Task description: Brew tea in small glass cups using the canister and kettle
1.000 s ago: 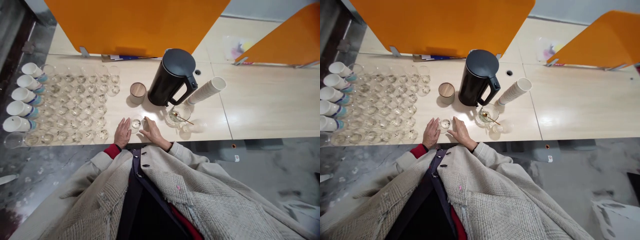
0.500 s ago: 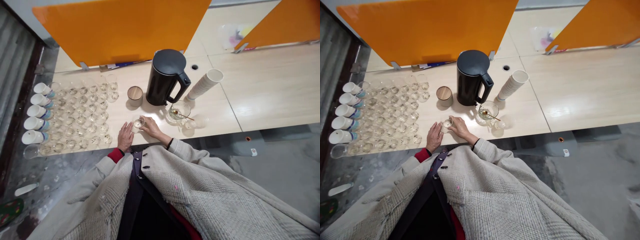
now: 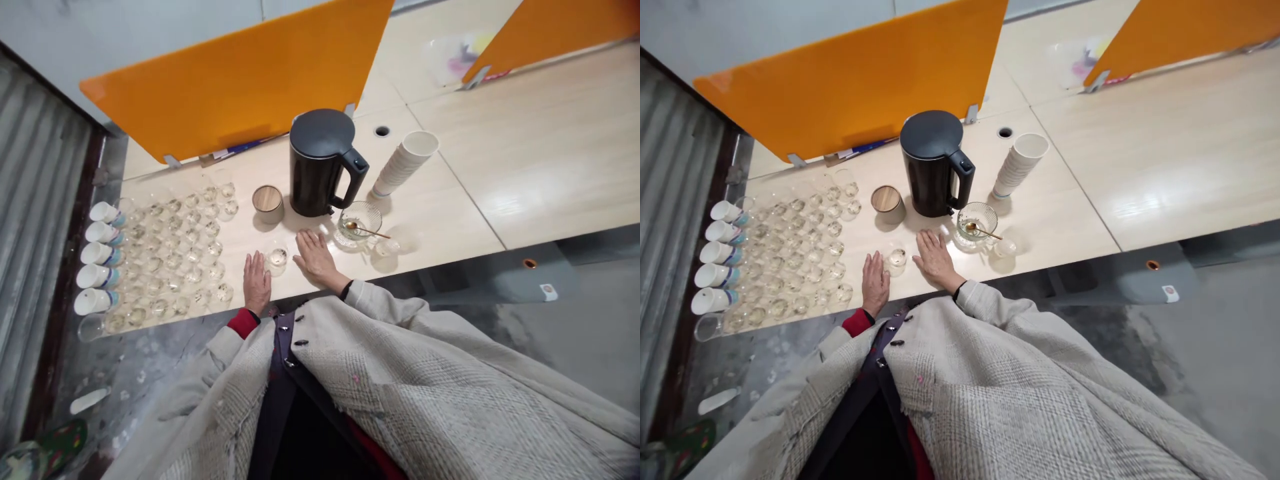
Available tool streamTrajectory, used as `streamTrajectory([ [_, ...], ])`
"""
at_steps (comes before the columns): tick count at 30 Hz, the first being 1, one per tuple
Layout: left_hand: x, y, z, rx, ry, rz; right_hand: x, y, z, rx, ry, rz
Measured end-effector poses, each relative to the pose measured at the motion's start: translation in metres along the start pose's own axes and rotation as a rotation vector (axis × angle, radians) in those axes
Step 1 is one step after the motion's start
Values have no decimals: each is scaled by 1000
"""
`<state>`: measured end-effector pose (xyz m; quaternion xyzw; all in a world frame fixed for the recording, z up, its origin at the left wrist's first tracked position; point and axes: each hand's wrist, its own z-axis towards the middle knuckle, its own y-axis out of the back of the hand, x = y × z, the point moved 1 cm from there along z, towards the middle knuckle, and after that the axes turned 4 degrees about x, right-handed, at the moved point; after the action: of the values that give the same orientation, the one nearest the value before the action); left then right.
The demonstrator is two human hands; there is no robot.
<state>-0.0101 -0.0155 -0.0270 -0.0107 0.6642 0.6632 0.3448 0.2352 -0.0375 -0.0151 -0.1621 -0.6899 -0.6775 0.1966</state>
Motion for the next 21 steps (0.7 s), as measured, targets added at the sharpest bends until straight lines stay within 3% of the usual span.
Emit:
streamTrajectory([
  [5,1,-2,13,3,89,27,8,-3,3,-11,4,-45],
  [10,1,0,28,12,82,59,8,-3,4,-17,-27,-70],
  [21,3,-3,27,4,82,101,16,-7,12,-13,-107,-88],
])
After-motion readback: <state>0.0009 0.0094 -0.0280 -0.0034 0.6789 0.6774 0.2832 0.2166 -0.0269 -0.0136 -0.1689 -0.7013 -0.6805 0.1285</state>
